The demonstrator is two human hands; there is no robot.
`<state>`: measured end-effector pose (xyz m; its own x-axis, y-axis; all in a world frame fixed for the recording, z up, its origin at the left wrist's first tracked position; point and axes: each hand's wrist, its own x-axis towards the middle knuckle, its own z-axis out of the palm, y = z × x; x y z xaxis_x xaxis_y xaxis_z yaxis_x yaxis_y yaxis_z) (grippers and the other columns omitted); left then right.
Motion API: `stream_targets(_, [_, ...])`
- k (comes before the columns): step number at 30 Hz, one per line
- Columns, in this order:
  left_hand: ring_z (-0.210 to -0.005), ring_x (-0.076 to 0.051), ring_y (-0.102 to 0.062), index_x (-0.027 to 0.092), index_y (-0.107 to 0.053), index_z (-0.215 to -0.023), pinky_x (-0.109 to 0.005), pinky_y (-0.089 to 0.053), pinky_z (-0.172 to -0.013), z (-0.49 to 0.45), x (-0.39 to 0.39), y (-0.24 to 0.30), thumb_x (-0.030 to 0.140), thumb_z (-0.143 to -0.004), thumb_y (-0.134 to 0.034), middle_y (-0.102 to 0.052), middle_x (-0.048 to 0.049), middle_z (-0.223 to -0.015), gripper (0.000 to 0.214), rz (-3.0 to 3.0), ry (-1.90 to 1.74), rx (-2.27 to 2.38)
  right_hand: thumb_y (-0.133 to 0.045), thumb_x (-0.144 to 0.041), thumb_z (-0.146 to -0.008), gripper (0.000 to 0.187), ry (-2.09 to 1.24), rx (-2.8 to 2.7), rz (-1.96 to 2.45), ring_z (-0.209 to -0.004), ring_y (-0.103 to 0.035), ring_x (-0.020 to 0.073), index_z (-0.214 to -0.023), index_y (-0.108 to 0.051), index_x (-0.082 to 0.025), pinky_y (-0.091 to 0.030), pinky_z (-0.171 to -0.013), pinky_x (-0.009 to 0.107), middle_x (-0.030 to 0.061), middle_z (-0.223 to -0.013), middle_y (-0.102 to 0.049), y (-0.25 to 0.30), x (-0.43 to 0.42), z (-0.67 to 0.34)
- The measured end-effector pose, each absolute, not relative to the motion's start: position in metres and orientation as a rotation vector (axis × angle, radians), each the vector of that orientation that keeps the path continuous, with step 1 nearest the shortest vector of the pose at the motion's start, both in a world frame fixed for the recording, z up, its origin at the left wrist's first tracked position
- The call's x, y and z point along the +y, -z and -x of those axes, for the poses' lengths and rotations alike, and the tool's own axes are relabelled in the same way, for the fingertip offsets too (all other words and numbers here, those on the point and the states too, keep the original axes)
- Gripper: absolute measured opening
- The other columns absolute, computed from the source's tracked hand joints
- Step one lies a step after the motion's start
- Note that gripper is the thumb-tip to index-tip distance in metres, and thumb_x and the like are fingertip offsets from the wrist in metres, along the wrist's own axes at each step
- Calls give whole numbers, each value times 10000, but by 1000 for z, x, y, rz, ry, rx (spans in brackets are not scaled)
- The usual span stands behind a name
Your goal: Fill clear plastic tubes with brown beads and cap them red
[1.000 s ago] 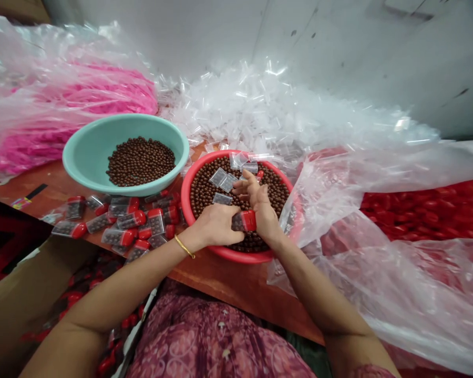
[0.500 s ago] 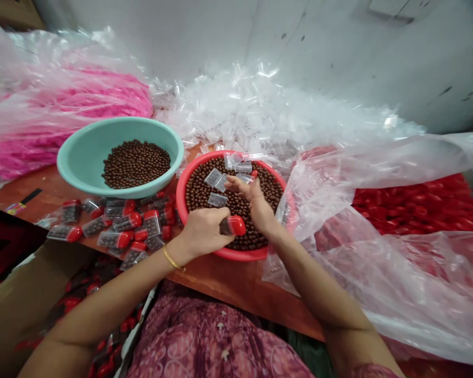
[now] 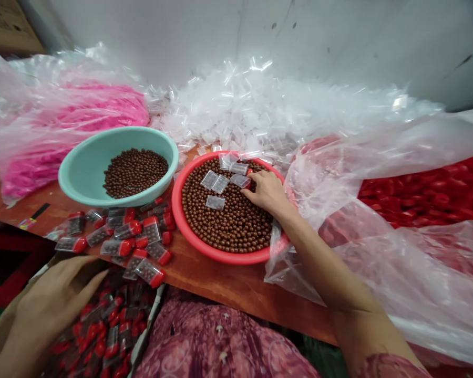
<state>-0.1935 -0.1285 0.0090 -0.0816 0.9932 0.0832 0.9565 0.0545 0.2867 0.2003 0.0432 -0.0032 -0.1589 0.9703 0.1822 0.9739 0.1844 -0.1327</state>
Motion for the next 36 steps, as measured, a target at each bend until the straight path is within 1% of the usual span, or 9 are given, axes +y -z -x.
stream_targets(4, [-803,-167,-620,213,-636,-905,-289,-476,-773,109,-71,-33,323,-866,-503,-694,-6,-872,177,-2575,-745,1632,-547,-311,-765,281,-18,-2204,1973,-901,-593,301,-962,-637,-131,-424,-773,386,148,-937,-682,-6,38,-195])
stream_targets(6, [-846,-184,-604,176,-638,-962,-312,-461,-790,66,-34,-33,235,-904,-421,-684,-55,-908,233,-2811,-506,1357,-531,-295,-766,276,-43,-2147,2004,-846,-611,281,-964,-635,-133,-425,-749,367,133,-900,-693,-7,34,-197])
stream_targets(10, [-828,-217,-597,126,-633,-939,-312,-423,-681,10,25,-16,122,-876,-395,-657,-119,-894,246,-3050,-15,1083,-502,-256,-763,270,-105,-1936,1961,-764,-623,236,-972,-643,-159,-433,-706,334,97,-879,-707,3,28,-212])
stream_targets(15, [-764,-240,-615,61,-643,-812,-332,-408,-636,-6,35,-9,39,-831,-394,-662,-182,-812,251,-3151,300,893,-518,-287,-759,218,-241,-1698,1797,-766,-629,221,-898,-649,-181,-458,-711,336,72,-879,-708,18,27,-226])
stream_targets(17, [-720,-231,-624,63,-637,-753,-326,-424,-619,-7,28,-11,9,-816,-389,-658,-179,-762,261,-3131,360,856,-525,-321,-770,206,-268,-1658,1726,-768,-628,218,-859,-649,-183,-462,-721,342,70,-868,-706,20,29,-227])
stream_targets(24, [-754,-210,-640,85,-609,-871,-322,-492,-680,-35,28,-1,35,-824,-388,-654,-144,-865,231,-2857,243,833,-541,-314,-765,162,-346,-1606,1572,-725,-609,183,-809,-633,-188,-459,-712,324,42,-806,-689,20,33,-228])
stream_targets(29, [-807,-181,-618,114,-615,-837,-317,-475,-791,-48,45,8,144,-781,-535,-668,-73,-858,102,-2207,-172,992,-521,-314,-780,153,-450,-1478,1479,-720,-590,159,-808,-597,-184,-457,-709,304,27,-778,-652,20,34,-229])
stream_targets(33, [-793,-124,-594,124,-587,-892,-277,-461,-782,-36,43,3,156,-687,-641,-644,-23,-865,215,-1574,-510,791,-498,-334,-780,225,-566,-1370,1419,-743,-576,149,-910,-603,-183,-449,-711,298,18,-816,-640,24,39,-233])
stream_targets(36, [-773,-112,-594,136,-560,-923,-243,-459,-713,-24,33,-5,196,-664,-684,-629,-13,-854,294,-1304,-597,726,-508,-350,-765,210,-635,-1370,1428,-670,-542,138,-847,-615,-189,-426,-632,274,-5,-719,-606,25,40,-234])
